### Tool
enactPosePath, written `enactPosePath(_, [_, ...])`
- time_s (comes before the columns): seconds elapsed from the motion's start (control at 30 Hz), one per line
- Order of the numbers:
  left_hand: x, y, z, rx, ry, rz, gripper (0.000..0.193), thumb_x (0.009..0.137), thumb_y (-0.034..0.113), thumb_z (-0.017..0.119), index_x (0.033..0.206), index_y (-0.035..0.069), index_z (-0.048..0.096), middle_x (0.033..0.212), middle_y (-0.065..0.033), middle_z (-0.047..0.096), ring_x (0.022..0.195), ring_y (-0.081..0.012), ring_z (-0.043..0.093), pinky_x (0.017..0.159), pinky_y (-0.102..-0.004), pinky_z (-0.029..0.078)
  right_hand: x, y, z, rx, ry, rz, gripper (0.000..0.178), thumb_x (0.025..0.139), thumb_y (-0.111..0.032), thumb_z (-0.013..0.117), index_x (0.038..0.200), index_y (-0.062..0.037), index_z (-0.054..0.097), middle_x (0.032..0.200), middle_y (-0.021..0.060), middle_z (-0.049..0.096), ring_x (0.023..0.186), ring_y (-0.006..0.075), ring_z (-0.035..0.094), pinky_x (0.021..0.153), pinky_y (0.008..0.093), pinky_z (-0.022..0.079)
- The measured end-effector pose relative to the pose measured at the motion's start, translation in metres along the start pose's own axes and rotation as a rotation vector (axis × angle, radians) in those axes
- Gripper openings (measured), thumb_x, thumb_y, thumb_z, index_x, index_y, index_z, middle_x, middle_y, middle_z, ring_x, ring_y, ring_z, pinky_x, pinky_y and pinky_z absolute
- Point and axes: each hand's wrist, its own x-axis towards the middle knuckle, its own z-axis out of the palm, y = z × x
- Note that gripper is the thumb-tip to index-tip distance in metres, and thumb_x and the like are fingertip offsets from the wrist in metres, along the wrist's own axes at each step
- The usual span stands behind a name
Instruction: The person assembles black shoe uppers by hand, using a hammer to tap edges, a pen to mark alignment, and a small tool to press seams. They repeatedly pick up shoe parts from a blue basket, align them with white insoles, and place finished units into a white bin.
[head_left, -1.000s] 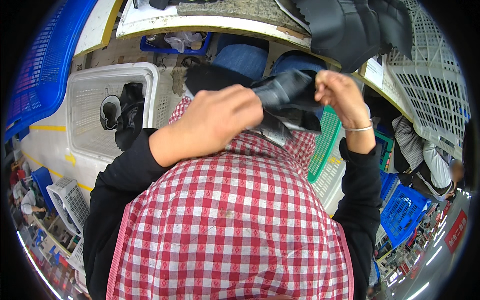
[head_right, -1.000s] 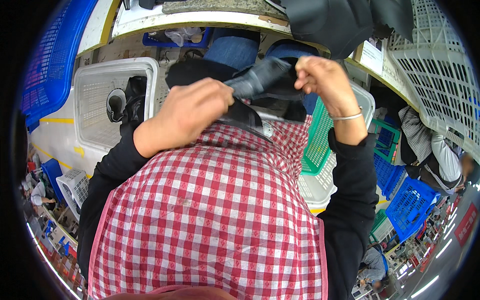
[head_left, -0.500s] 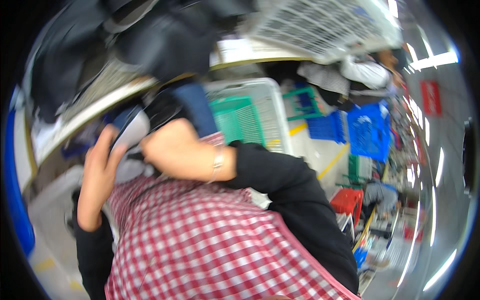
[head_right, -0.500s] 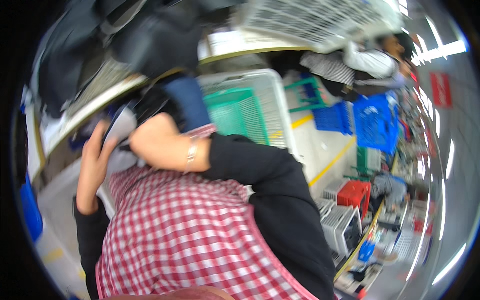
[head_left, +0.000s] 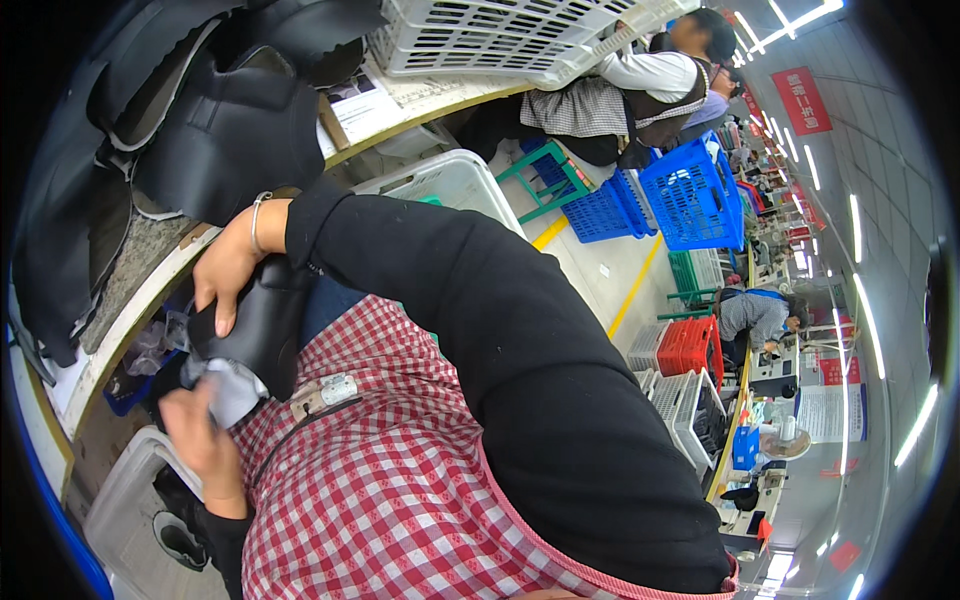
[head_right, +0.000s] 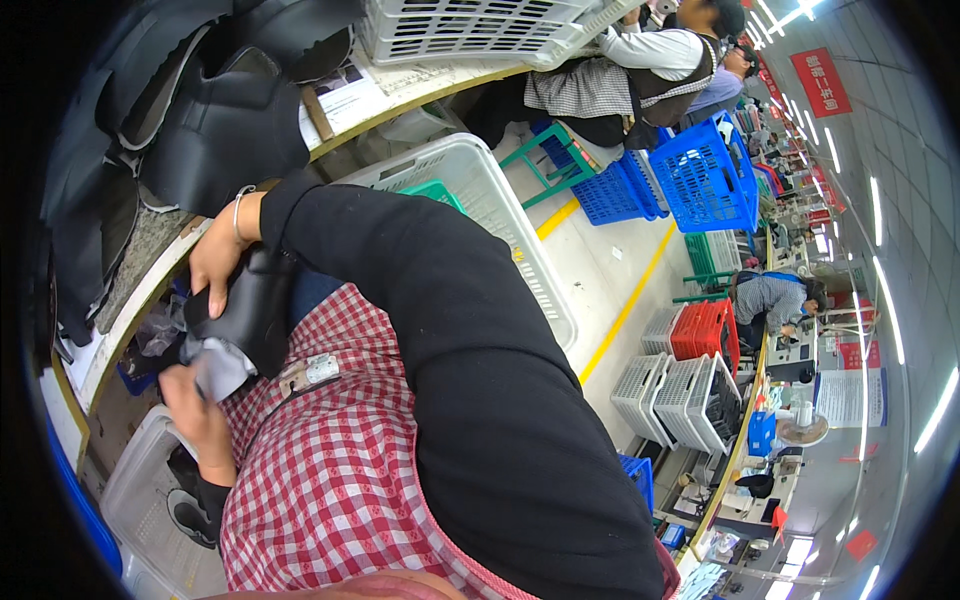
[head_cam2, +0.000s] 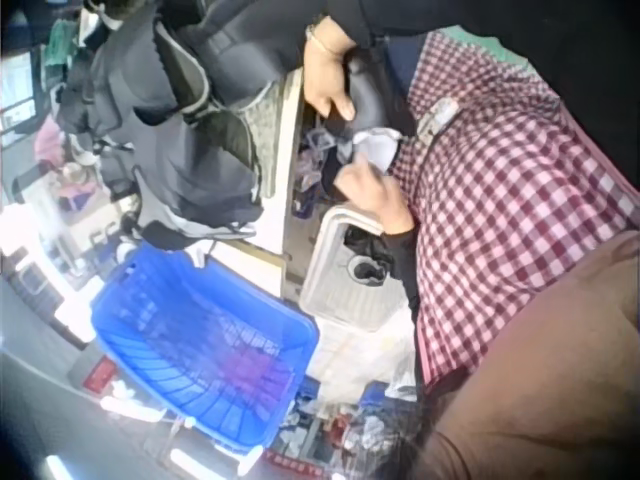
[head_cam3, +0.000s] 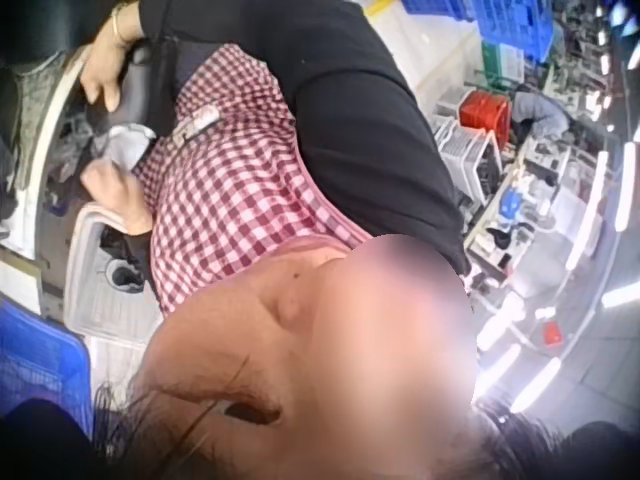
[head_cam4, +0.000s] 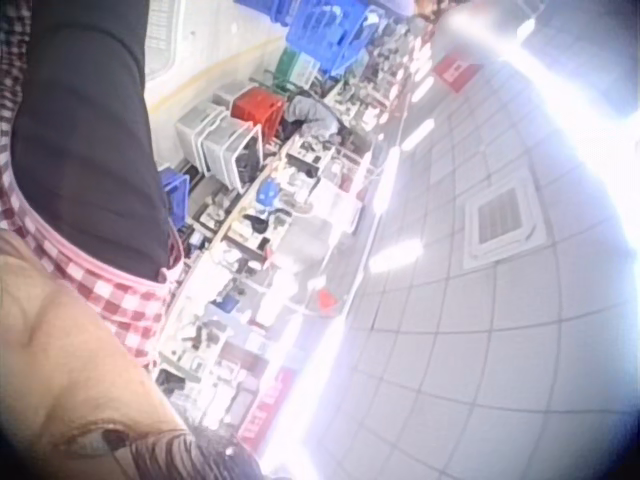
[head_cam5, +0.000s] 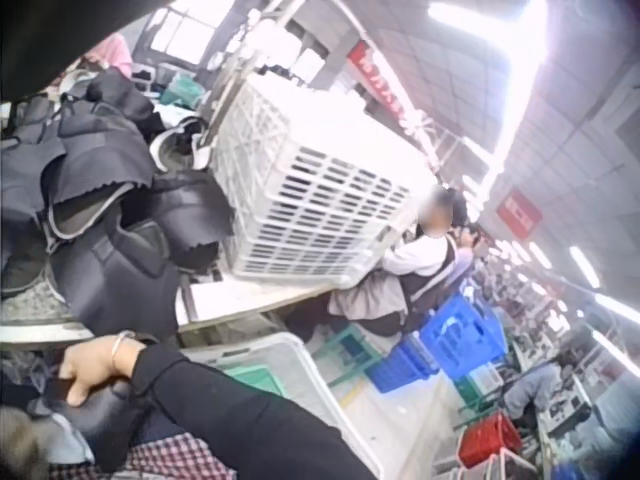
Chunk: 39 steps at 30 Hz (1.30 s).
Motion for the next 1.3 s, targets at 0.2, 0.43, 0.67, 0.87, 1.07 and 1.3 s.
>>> enactPosePath(0.2, [-0.041,-0.012,-0.016,-0.214,-0.718,-0.064,0.034,0.077,0.007,0.070,0.110,0.004,0.076,0.108,-0.0124,0.066,0.119,-0.0310,0.058,0.104,-0.0534,0.042,0.035,0.039,0.029,-0.119,-0.160,-0.016,0.058,0.092,-0.042,0.079,0.131,0.0002,0.069,0.122,0.0100,0.073,0.108,0.0228,0.065,0.097,0.0377,0.048])
enactPosePath(0.43, [-0.016,-0.054,0.003,-0.713,-0.267,-1.023,0.044,0.092,0.009,0.071,0.132,-0.001,0.057,0.119,-0.0043,0.058,0.122,-0.0163,0.055,0.105,-0.0286,0.041,-0.009,-0.014,0.042,-0.469,0.134,-0.069,0.038,0.088,-0.040,0.077,0.117,-0.0156,0.076,0.102,0.0138,0.076,0.100,0.0330,0.071,0.086,0.0450,0.052])
enactPosePath(0.67, [-0.010,-0.048,0.009,-0.945,-0.462,-0.967,0.025,0.091,0.002,0.073,0.114,0.005,0.063,0.106,0.0032,0.059,0.097,-0.0068,0.058,0.088,-0.0251,0.049,-0.047,-0.031,0.065,-0.624,0.413,-0.112,0.024,0.083,-0.036,0.075,0.099,-0.0186,0.078,0.086,0.0110,0.074,0.086,0.0333,0.072,0.069,0.0471,0.055])
enactPosePath(0.87, [-0.003,-0.038,0.000,-0.984,-0.220,-1.260,0.041,0.092,0.018,0.080,0.122,0.000,0.058,0.097,-0.0043,0.070,0.091,-0.0112,0.067,0.080,-0.0254,0.052,-0.047,-0.041,0.080,-0.716,0.607,-0.204,0.011,0.079,-0.026,0.077,0.083,-0.0154,0.075,0.076,0.0041,0.072,0.077,0.0252,0.072,0.065,0.0430,0.052])
enactPosePath(1.07, [0.010,-0.018,0.002,-1.019,-0.181,-1.152,0.038,0.095,0.001,0.072,0.130,0.000,0.057,0.106,-0.0048,0.072,0.097,-0.0080,0.067,0.086,-0.0247,0.053,-0.042,-0.066,0.113,-0.962,0.918,-0.103,0.005,0.074,-0.016,0.069,0.078,-0.0147,0.070,0.070,-0.0007,0.060,0.076,0.0182,0.061,0.077,0.0352,0.044])
enactPosePath(1.3, [0.073,-0.048,0.036,-0.055,-0.881,-0.301,0.016,0.067,0.006,0.071,0.081,-0.002,0.073,0.080,-0.0228,0.071,0.081,-0.0419,0.071,0.066,-0.0482,0.056,-0.024,-0.072,0.131,-1.056,0.862,-0.098,0.015,0.072,-0.013,0.065,0.086,-0.0124,0.070,0.087,0.0005,0.063,0.091,0.0202,0.059,0.083,0.0369,0.042])
